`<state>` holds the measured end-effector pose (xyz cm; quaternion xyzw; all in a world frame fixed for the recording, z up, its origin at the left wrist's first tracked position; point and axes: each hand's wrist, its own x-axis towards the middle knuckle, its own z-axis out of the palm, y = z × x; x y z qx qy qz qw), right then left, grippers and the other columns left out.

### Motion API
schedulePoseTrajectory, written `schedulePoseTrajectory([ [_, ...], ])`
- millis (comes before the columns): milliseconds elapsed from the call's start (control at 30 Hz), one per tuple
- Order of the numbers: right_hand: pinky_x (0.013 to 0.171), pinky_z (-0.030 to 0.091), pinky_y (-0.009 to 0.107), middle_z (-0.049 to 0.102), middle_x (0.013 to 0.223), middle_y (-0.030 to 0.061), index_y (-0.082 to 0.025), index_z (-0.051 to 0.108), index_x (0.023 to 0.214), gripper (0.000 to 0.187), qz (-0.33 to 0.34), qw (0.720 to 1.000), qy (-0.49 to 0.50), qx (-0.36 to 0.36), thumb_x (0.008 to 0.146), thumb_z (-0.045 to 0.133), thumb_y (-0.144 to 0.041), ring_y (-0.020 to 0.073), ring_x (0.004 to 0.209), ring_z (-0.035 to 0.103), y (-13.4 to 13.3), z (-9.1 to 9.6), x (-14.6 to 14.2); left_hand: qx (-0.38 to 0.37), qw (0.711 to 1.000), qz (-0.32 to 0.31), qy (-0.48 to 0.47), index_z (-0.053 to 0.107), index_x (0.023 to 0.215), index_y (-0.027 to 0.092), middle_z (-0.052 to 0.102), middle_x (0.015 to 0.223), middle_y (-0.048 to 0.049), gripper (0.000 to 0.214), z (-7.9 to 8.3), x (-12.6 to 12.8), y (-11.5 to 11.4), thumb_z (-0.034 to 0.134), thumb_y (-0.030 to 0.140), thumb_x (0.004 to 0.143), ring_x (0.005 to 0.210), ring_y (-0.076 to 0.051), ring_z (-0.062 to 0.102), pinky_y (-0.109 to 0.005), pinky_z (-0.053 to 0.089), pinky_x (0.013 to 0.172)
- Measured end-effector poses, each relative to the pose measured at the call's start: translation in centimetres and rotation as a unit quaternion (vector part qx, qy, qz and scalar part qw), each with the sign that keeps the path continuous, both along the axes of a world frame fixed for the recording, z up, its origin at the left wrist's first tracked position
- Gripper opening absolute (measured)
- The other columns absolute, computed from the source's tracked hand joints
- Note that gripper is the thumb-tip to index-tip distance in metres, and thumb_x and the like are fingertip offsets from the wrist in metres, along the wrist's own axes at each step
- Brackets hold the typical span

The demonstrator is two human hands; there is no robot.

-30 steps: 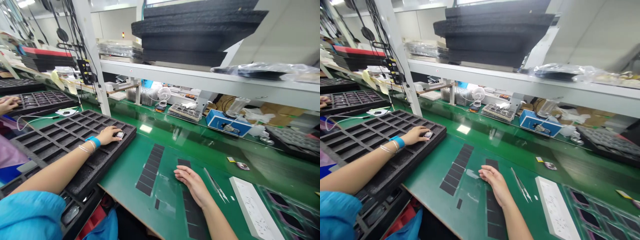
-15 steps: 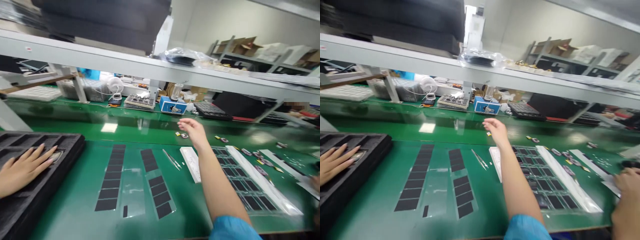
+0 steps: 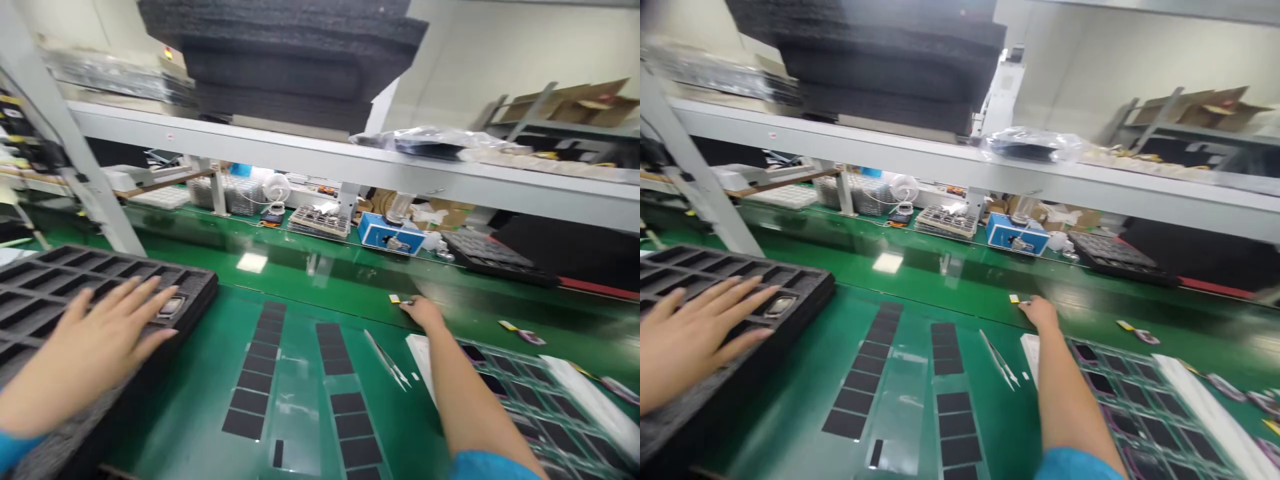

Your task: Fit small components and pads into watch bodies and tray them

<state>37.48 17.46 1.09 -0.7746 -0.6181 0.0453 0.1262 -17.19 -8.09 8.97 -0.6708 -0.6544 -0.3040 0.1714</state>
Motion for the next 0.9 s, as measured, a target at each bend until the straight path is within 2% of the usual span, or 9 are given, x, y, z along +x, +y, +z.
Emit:
schedulePoseTrajectory([
  [67,0.085,0.044,0.039,0.066,0.102,0.0173,-0.013,0.066,0.098,0.036,0.056,0.998,-0.002,-0.005,0.065,0.066,-0.028,0.032,0.098,0.06,0.1,0.6,-0.4,-0.017,0.997,-0.074,-0.004,0.051,0.125,0.036,0.057,0.127,-0.0003,0.051,0.7,3.8,-2.4,0.052,0.053,0.077,0.117,-0.028,0.051,-0.048,0.036,0.103],
  [167,0.092,0.041,0.036,0.065,0.109,0.0106,-0.018,0.065,0.104,0.041,0.145,0.989,-0.01,0.035,0.063,0.068,-0.025,0.0293,0.104,0.056,-1.7,2.3,-2.6,-0.047,0.978,-0.191,-0.075,0.055,0.121,0.036,0.063,0.117,0.0012,0.039,0.0,9.3,-3.7,0.055,0.036,0.082,0.107,-0.02,0.059,-0.034,0.046,0.095],
  [300,0.091,0.042,0.042,0.064,0.106,0.0088,-0.021,0.061,0.11,0.045,0.273,0.946,0.043,0.168,0.065,0.069,-0.027,0.0296,0.104,0.053,-8.3,4.8,-9.1,-0.176,0.908,-0.244,-0.292,0.063,0.108,0.026,0.067,0.107,-0.0034,0.028,-2.4,13.9,0.8,0.05,0.039,0.086,0.101,-0.02,0.061,-0.035,0.048,0.091],
  [367,0.09,0.043,0.044,0.063,0.106,0.0077,-0.025,0.06,0.112,0.043,0.332,0.914,0.109,0.205,0.07,0.068,-0.028,0.0288,0.103,0.053,-12.5,5.2,-13.0,-0.251,0.823,-0.286,-0.421,0.061,0.113,0.02,0.069,0.102,-0.0074,0.037,-3.7,15.0,4.2,0.05,0.043,0.086,0.096,-0.021,0.063,-0.037,0.049,0.088],
  [467,0.091,0.043,0.045,0.062,0.11,0.0049,-0.032,0.055,0.121,0.048,0.439,0.854,0.183,0.212,0.075,0.066,-0.024,0.0268,0.104,0.053,-17.5,3.9,-17.8,-0.348,0.657,-0.381,-0.55,0.059,0.117,0.018,0.066,0.108,-0.0099,0.046,-6.0,15.8,7.6,0.058,0.047,0.081,0.099,-0.021,0.061,-0.036,0.048,0.088],
  [533,0.091,0.043,0.046,0.062,0.113,0.0045,-0.033,0.051,0.126,0.051,0.475,0.823,0.215,0.226,0.078,0.064,-0.02,0.026,0.105,0.053,-19.3,2.2,-19.8,-0.413,0.54,-0.445,-0.583,0.061,0.113,0.017,0.066,0.105,-0.0102,0.048,-7.4,15.8,8.4,0.065,0.048,0.076,0.096,-0.02,0.062,-0.033,0.048,0.086],
  [600,0.09,0.045,0.046,0.062,0.114,0.0051,-0.032,0.049,0.127,0.051,0.482,0.805,0.232,0.256,0.08,0.061,-0.018,0.025,0.104,0.054,-20.1,0.6,-20.8,-0.455,0.465,-0.471,-0.596,0.066,0.105,0.014,0.067,0.097,-0.0101,0.045,-8.6,15.5,8.2,0.07,0.045,0.072,0.087,-0.017,0.063,-0.028,0.05,0.08],
  [767,0.095,0.044,0.045,0.058,0.122,0.0066,-0.026,0.048,0.125,0.048,0.469,0.798,0.245,0.289,0.08,0.058,-0.013,0.0232,0.115,0.048,-20.6,-1.0,-21.2,-0.441,0.427,-0.446,-0.651,0.066,0.104,0.014,0.067,0.086,-0.0077,0.048,-9.3,15.0,7.5,0.081,0.03,0.061,0.077,-0.015,0.063,-0.024,0.05,0.071],
  [900,0.096,0.041,0.046,0.055,0.125,0.0074,-0.024,0.059,0.106,0.028,0.418,0.819,0.268,0.288,0.08,0.055,-0.014,0.0242,0.117,0.047,-21.1,-0.6,-21.2,-0.396,0.437,-0.415,-0.693,0.066,0.105,0.017,0.066,0.088,-0.005,0.055,-9.1,15.3,7.7,0.084,0.018,0.053,0.077,-0.015,0.062,-0.025,0.05,0.071],
])
